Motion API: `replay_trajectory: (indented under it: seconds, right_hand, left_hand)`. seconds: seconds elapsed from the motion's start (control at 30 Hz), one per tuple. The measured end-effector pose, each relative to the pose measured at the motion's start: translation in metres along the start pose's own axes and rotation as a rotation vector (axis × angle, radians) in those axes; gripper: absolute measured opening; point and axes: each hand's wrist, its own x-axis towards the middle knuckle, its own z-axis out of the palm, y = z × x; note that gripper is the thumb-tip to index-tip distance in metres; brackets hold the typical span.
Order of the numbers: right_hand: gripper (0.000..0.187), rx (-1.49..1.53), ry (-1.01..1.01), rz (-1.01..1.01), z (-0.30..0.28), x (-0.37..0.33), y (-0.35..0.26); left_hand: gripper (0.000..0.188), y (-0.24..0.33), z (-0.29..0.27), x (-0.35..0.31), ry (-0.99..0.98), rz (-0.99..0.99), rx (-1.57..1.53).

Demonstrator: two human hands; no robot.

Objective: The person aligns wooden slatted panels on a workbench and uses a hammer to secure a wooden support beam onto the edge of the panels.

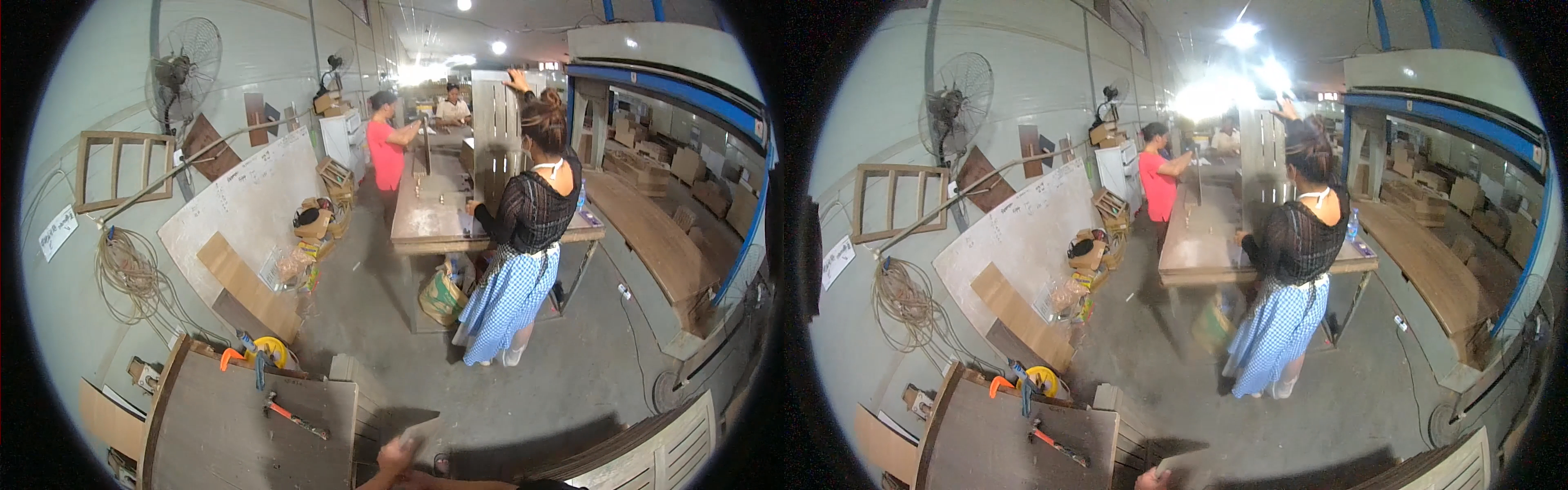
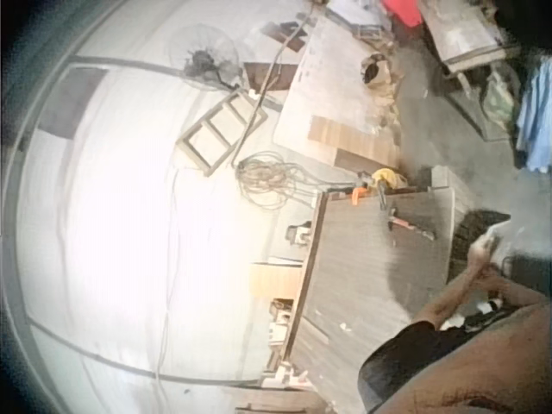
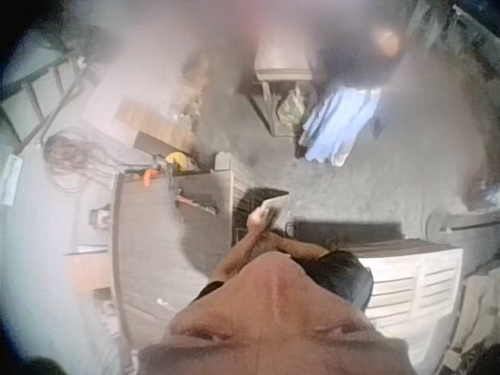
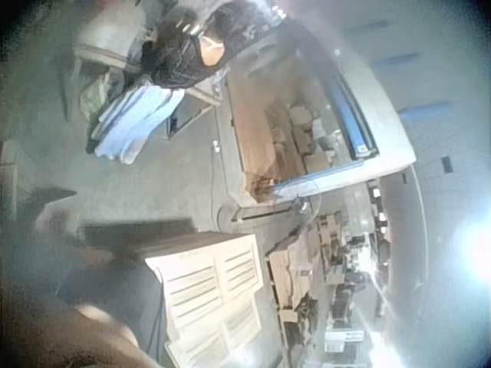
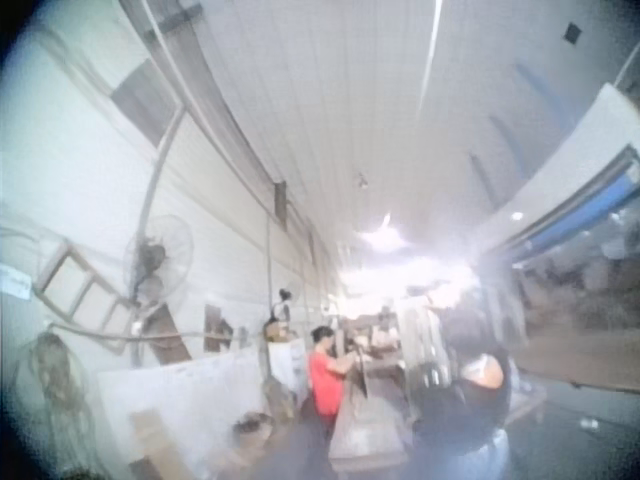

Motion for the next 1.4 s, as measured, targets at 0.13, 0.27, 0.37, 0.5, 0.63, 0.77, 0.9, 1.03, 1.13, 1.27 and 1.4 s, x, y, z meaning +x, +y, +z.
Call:
replay_trajectory:
  seconds: [0.13,0.27,0.37,0.5,0.63,0.77,0.9,1.03,1.13,1.27,1.4]
  right_hand:
    - [0.072,0.096,0.133,0.01,0.001,-0.038,0.012]
    - [0.077,0.269,0.243,0.002,0.004,-0.068,0.023]
    - [0.081,0.474,0.201,-0.026,0.032,-0.081,0.011]
    - [0.086,0.826,0.072,-0.117,0.093,-0.079,-0.022]
    - [0.09,0.606,0.661,-0.226,0.148,-0.078,-0.078]
    - [0.065,0.096,0.72,-0.54,0.168,-0.117,-0.137]
    - [0.036,-0.438,0.552,-0.744,0.139,-0.126,-0.198]
    - [0.046,-0.483,0.171,-0.885,0.187,-0.114,-0.239]
    - [0.046,-0.701,0.065,-0.713,0.238,-0.084,-0.235]
    - [0.046,-0.748,-0.114,-0.491,0.264,0.008,-0.183]
    - [0.047,-0.697,-0.379,-0.406,0.314,0.046,-0.155]
  left_hand:
    - [0.054,0.024,-0.062,-0.015,0.222,-0.053,-0.108]
    - [0.039,0.071,-0.159,-0.073,0.267,-0.066,-0.646]
    - [0.033,0.065,-0.207,-0.113,0.434,0.023,-0.732]
    - [0.033,0.049,-0.239,-0.178,0.676,-0.188,-1.173]
    - [0.033,0.027,-0.265,-0.275,0.791,-0.021,-1.372]
    - [0.035,-0.007,-0.287,-0.361,0.822,0.017,-1.372]
    - [0.033,-0.065,-0.275,-0.432,0.666,-0.19,-1.342]
    - [0.037,-0.097,-0.249,-0.435,0.665,-0.432,-1.224]
    - [0.041,-0.123,-0.209,-0.43,0.966,-0.512,-1.146]
    - [0.036,-0.149,-0.17,-0.434,1.309,-0.649,-1.296]
    - [0.038,-0.162,-0.18,-0.452,1.422,-0.833,-1.324]
